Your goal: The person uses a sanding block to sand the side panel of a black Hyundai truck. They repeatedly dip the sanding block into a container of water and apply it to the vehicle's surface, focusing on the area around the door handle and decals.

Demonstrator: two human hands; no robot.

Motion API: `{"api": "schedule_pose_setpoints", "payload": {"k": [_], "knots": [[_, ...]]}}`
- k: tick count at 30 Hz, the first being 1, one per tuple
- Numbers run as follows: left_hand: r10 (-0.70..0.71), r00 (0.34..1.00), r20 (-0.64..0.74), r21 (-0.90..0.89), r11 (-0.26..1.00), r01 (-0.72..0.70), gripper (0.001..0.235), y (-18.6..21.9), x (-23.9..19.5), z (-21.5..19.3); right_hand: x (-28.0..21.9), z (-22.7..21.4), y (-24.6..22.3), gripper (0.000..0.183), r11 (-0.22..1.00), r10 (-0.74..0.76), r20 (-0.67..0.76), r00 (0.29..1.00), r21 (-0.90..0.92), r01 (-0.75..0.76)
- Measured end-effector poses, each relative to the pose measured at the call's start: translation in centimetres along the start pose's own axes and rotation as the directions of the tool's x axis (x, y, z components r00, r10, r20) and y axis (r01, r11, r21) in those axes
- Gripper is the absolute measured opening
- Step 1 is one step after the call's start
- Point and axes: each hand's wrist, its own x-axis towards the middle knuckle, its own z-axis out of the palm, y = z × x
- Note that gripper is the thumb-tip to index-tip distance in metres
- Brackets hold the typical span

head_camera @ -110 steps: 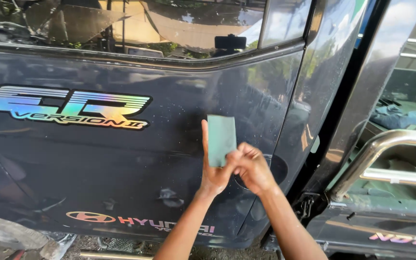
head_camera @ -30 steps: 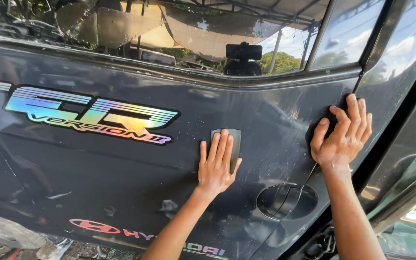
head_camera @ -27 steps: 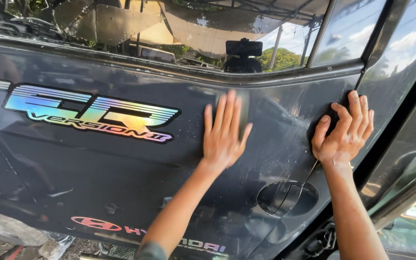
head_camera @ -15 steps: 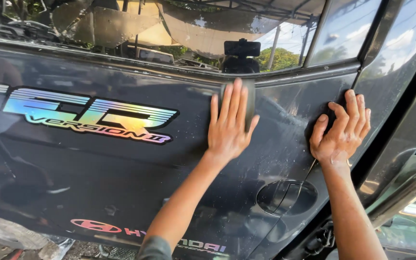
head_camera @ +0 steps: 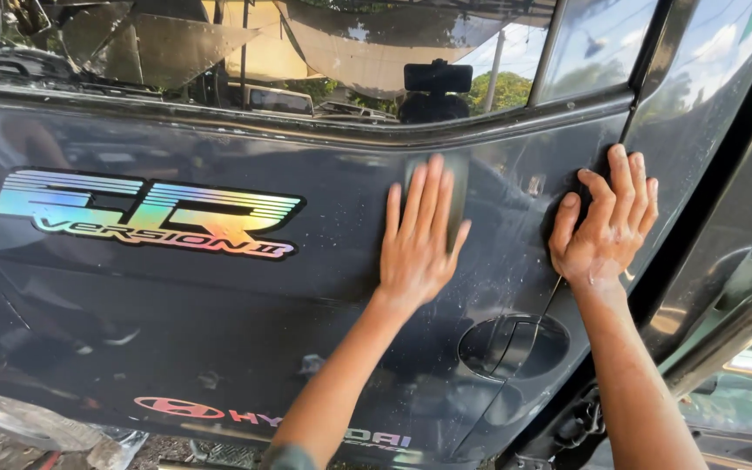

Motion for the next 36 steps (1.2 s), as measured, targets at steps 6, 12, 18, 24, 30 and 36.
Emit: {"api": "schedule_pose_setpoints", "payload": {"k": [6, 12, 18, 24, 30, 36], "knots": [[-0.081, 0.997, -0.01, 0.026, 0.996, 0.081, 0.074, 1.6, -0.8, 1.8, 0.2, 0.1, -0.1, 0.025, 1.0, -0.008, -0.011, 1.0, -0.008, 0.008], [-0.012, 0.998, 0.059, 0.09, 0.996, 0.006, 0.072, -3.9, 1.4, -0.3, 0.1, -0.3, -0.1, 0.027, 1.0, -0.004, -0.003, 1.0, -0.024, 0.004], [-0.162, 0.985, -0.053, -0.08, 0.984, 0.158, 0.072, 2.3, 3.9, 0.4, -0.4, 0.5, -0.3, 0.025, 0.999, 0.025, -0.006, 1.0, -0.031, -0.025], [-0.116, 0.988, -0.103, 0.078, 0.989, 0.124, 0.072, -1.1, 3.7, 0.8, 0.2, 0.3, 0.0, 0.028, 0.999, 0.012, -0.008, 1.0, -0.039, -0.013], [-0.244, 0.966, -0.09, 0.039, 0.968, 0.248, 0.074, -0.5, 2.7, 0.3, 0.2, 0.6, -0.2, 0.028, 1.0, 0.01, 0.005, 1.0, -0.029, -0.01], [-0.233, 0.971, -0.046, 0.073, 0.969, 0.236, 0.074, -2.3, -7.9, 2.3, 0.1, 0.4, -0.4, 0.028, 1.0, 0.015, -0.005, 1.0, -0.021, -0.015]]}}
